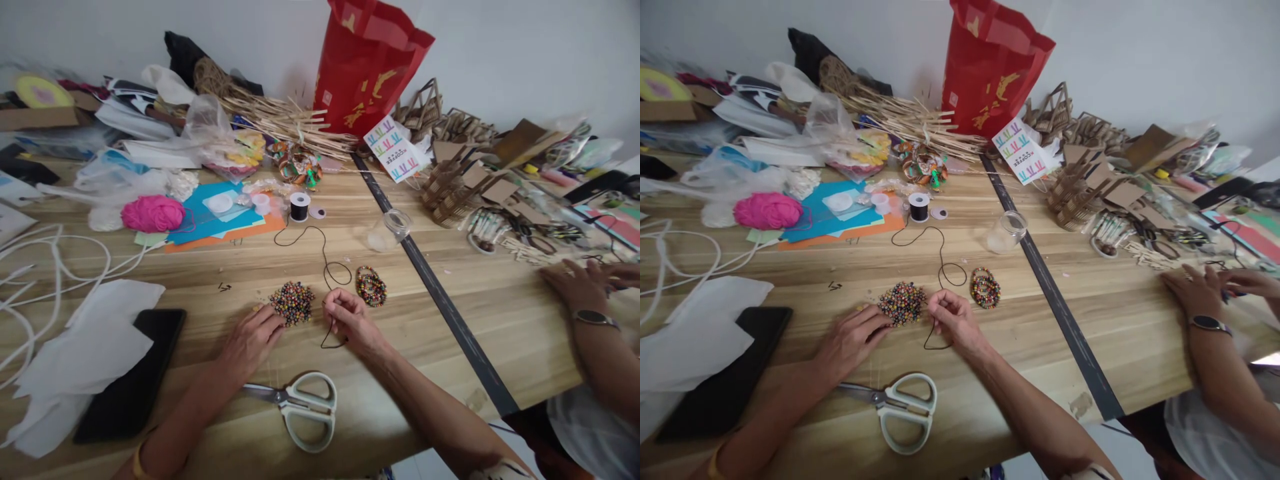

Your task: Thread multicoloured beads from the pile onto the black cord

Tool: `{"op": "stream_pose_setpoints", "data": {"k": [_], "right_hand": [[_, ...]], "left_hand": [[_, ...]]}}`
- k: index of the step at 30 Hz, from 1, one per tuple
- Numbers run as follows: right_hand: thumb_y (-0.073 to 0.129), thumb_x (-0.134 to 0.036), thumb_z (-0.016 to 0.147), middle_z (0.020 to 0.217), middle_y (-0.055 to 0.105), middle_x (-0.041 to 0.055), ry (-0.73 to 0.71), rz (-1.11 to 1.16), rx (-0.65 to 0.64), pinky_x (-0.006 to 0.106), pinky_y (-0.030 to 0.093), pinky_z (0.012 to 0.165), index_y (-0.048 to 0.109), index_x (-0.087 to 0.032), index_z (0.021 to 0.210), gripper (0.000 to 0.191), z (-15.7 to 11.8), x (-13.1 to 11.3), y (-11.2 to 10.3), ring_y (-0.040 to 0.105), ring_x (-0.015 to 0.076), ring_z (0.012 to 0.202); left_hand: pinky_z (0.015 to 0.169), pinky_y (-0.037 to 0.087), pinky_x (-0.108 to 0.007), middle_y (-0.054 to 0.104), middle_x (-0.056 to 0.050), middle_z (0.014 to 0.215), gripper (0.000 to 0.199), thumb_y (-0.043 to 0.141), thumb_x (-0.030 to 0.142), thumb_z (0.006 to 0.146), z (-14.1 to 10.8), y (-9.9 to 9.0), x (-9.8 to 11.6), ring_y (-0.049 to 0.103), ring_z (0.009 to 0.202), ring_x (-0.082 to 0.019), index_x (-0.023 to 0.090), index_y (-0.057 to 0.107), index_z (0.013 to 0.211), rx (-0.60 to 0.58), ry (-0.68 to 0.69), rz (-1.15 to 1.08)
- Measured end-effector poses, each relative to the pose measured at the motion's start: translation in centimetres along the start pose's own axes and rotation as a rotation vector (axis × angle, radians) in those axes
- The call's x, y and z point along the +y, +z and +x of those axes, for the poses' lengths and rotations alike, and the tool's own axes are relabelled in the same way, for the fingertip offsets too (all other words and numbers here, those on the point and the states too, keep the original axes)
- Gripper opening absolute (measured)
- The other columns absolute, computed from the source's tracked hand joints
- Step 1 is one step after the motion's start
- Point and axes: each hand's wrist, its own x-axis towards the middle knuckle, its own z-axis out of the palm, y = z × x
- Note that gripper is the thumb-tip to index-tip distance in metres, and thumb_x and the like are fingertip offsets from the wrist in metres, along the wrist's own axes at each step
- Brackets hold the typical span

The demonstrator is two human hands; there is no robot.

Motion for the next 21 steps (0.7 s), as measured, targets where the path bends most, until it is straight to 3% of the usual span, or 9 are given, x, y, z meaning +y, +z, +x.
{"op": "stream_pose_setpoints", "data": {"k": [7, 21], "right_hand": [[0.072, -0.039, 0.074, 0.055, 0.052, -0.0038, -0.006, -0.023, -0.019, 0.014, 0.034, 0.039, 0.058, -0.015, 0.072, 0.027, 0.0, 0.0, -0.1, 0.042, 0.0049, 0.043], [0.072, -0.037, 0.073, 0.057, 0.052, -0.0035, -0.035, -0.054, -0.037, 0.015, 0.035, 0.040, 0.058, -0.016, 0.072, 0.025, 0.3, -1.6, -1.2, 0.042, 0.0057, 0.045]], "left_hand": [[0.071, 0.048, -0.031, 0.062, -0.004, 0.078, 0.025, 0.044, 0.016, 0.093, 0.3, 0.1, 0.1, 0.058, 0.074, -0.018, 0.016, 0.066, 0.082, 0.034, 0.086, 0.029], [0.075, 0.046, -0.033, 0.061, -0.004, 0.076, 0.026, 0.043, 0.016, 0.093, 0.4, 0.4, 0.1, 0.057, 0.075, -0.019, 0.016, 0.065, 0.079, 0.033, 0.102, 0.086]]}}
